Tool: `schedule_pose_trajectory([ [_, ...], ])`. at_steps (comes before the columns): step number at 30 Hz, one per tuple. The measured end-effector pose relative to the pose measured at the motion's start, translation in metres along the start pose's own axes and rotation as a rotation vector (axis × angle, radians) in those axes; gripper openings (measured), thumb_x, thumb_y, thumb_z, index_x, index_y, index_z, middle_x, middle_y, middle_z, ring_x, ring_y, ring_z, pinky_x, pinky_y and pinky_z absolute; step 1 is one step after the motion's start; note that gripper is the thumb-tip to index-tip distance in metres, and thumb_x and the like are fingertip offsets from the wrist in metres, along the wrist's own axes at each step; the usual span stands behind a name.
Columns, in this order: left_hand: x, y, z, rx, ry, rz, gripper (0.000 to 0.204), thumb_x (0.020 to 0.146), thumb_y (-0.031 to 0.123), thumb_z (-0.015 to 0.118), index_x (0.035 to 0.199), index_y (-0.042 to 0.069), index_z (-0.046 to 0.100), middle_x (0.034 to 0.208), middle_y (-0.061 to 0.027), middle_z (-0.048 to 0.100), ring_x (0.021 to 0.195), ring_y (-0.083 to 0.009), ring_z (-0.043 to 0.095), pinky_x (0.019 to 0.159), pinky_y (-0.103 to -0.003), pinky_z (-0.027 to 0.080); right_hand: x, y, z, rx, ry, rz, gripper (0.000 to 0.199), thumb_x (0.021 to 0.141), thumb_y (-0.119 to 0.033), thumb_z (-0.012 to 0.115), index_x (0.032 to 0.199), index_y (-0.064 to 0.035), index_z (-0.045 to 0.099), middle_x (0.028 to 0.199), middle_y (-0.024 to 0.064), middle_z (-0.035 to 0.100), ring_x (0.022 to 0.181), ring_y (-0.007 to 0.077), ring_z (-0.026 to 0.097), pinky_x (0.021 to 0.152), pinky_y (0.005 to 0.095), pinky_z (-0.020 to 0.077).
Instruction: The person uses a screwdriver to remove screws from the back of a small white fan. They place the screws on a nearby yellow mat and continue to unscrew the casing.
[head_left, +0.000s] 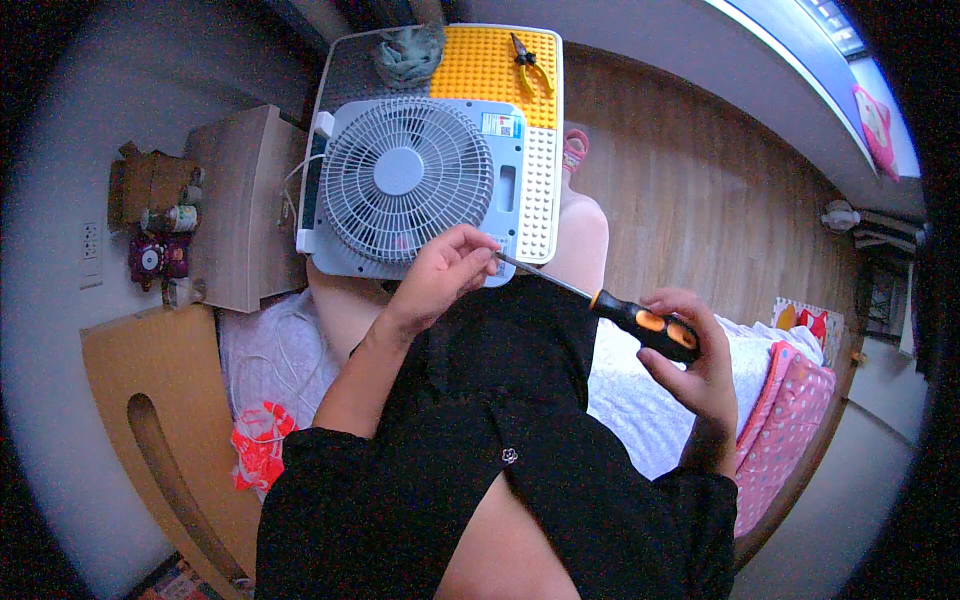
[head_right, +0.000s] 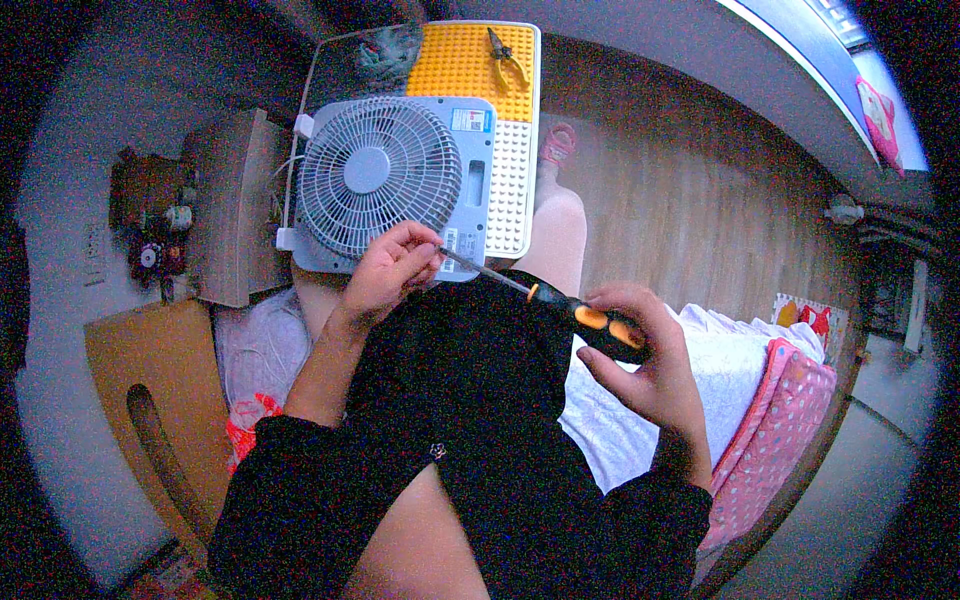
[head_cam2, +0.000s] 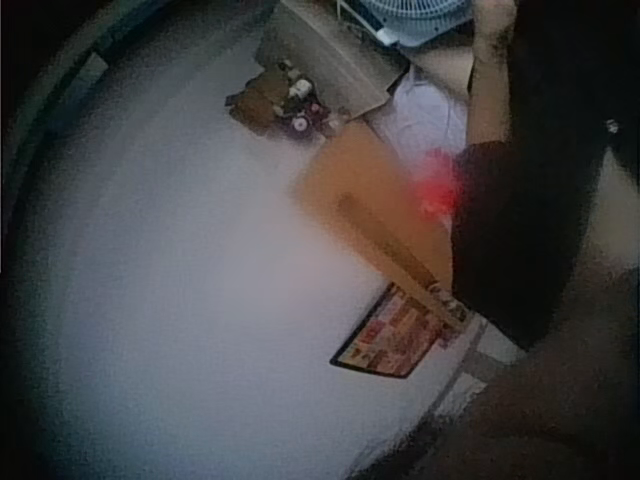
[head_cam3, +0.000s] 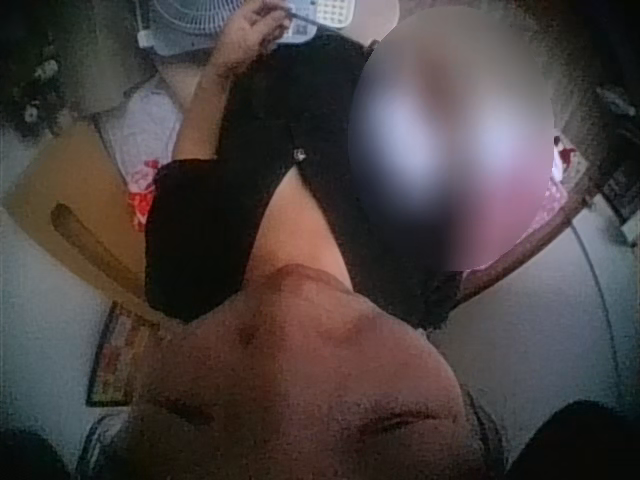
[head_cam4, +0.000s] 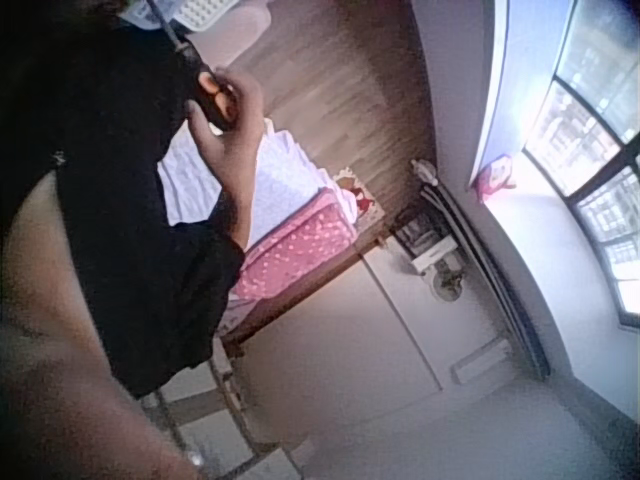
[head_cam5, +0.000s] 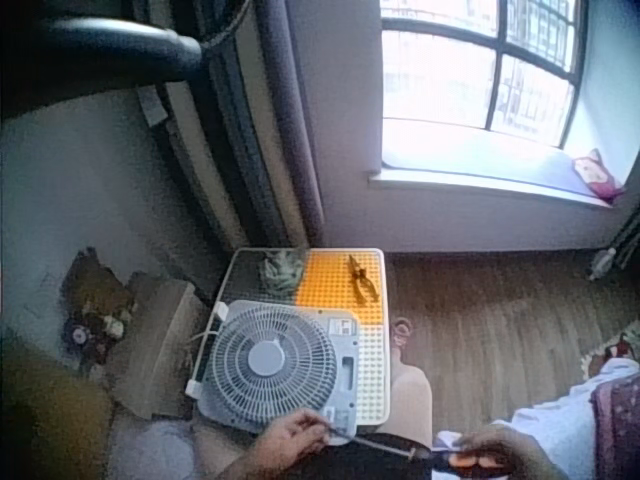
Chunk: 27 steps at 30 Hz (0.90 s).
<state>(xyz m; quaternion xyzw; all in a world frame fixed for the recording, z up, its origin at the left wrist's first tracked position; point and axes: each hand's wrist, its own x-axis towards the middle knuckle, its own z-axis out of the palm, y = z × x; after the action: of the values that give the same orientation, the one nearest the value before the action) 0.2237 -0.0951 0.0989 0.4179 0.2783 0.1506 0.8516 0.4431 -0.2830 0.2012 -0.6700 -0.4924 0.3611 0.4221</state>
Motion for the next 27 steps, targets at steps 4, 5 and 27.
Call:
schedule_pose_trajectory([
  [4,0.011,-0.012,-0.003,-0.043,0.000,-0.088,0.014,0.086,0.010,0.051,0.097,0.001,0.051,0.080,-0.0047,0.058,0.056,-0.0035,0.041,0.052,-0.016,0.034,0.008,-0.003,-0.004,0.283,0.084,0.106,0.035,0.069,0.003,0.063,0.100,-0.0032,0.049,0.107,0.0133,0.054,0.099,0.0206,0.053,0.077,0.0295,0.0472],
  [5,0.014,-0.014,-0.003,-0.027,0.001,-0.116,0.015,0.086,0.010,0.052,0.097,0.000,0.051,0.081,-0.0055,0.059,0.057,-0.0034,0.042,0.052,-0.016,0.035,0.014,-0.002,-0.005,0.303,0.113,0.065,0.036,0.070,0.004,0.062,0.102,-0.0033,0.048,0.106,0.0134,0.055,0.095,0.0202,0.055,0.072,0.0277,0.0489],
  [27,0.218,0.043,-0.043,1.325,-0.405,0.534,0.009,0.071,0.007,0.060,0.080,0.005,0.061,0.075,-0.0147,0.061,0.072,-0.0301,0.060,0.065,-0.037,0.047,0.227,0.011,-0.018,-0.197,-0.007,-0.225,0.031,0.076,-0.005,0.063,0.102,-0.0031,0.047,0.090,0.0103,0.055,0.081,0.0137,0.058,0.068,0.0264,0.0513],
])
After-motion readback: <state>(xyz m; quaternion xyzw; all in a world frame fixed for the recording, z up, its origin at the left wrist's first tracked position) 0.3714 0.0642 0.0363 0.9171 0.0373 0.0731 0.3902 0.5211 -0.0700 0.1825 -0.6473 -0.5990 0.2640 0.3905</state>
